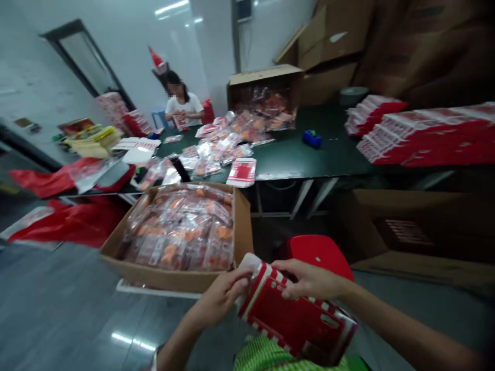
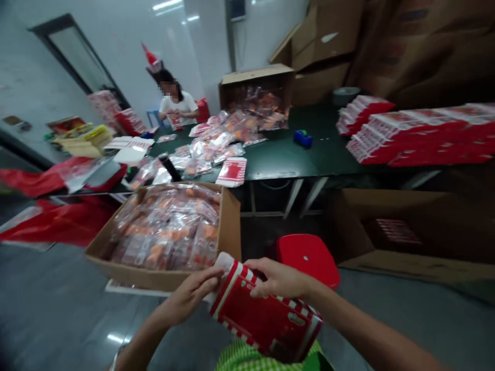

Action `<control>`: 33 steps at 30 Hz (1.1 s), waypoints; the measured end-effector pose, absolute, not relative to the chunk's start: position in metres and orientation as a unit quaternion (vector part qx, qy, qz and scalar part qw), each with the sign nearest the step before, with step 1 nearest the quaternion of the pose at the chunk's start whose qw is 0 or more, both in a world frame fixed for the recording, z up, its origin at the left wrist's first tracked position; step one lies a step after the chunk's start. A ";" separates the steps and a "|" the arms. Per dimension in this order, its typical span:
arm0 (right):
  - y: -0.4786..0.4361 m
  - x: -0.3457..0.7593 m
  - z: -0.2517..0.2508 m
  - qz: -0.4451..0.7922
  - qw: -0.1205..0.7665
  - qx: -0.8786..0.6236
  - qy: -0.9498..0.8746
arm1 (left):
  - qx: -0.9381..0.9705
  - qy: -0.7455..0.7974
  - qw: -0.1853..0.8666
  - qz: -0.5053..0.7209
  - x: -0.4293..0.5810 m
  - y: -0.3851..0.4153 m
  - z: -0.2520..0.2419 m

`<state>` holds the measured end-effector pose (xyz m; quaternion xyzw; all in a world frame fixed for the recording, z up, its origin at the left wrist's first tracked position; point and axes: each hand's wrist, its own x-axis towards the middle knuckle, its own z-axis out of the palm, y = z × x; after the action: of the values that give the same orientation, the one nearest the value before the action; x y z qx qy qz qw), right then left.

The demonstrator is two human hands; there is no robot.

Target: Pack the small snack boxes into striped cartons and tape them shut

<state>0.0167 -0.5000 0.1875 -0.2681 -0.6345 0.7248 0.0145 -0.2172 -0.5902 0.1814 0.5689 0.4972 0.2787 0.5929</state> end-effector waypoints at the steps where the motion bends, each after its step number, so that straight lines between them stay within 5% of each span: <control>1: -0.489 0.026 0.184 0.727 0.006 -0.264 -0.634 | 0.528 0.488 0.635 0.284 -0.210 -0.580 0.177; 10: -0.391 0.058 0.171 0.782 -0.015 -0.202 -0.589 | 0.339 0.461 0.766 0.293 -0.172 -0.492 0.153; 21: -0.328 0.104 0.230 0.652 -0.011 -0.425 -0.628 | 0.480 0.542 0.563 0.398 -0.172 -0.363 0.156; 27: -0.269 0.121 0.252 0.705 0.004 -0.439 -0.557 | 0.365 0.540 0.577 0.492 -0.214 -0.294 0.153; 33: -0.195 0.155 0.223 0.713 0.095 -0.482 -0.501 | 0.315 0.485 0.637 0.509 -0.195 -0.206 0.123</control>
<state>0.1549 -0.1951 0.2231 -0.4817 -0.5012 0.7126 0.0952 -0.1954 -0.2058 0.1226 0.3149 0.4854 0.5092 0.6371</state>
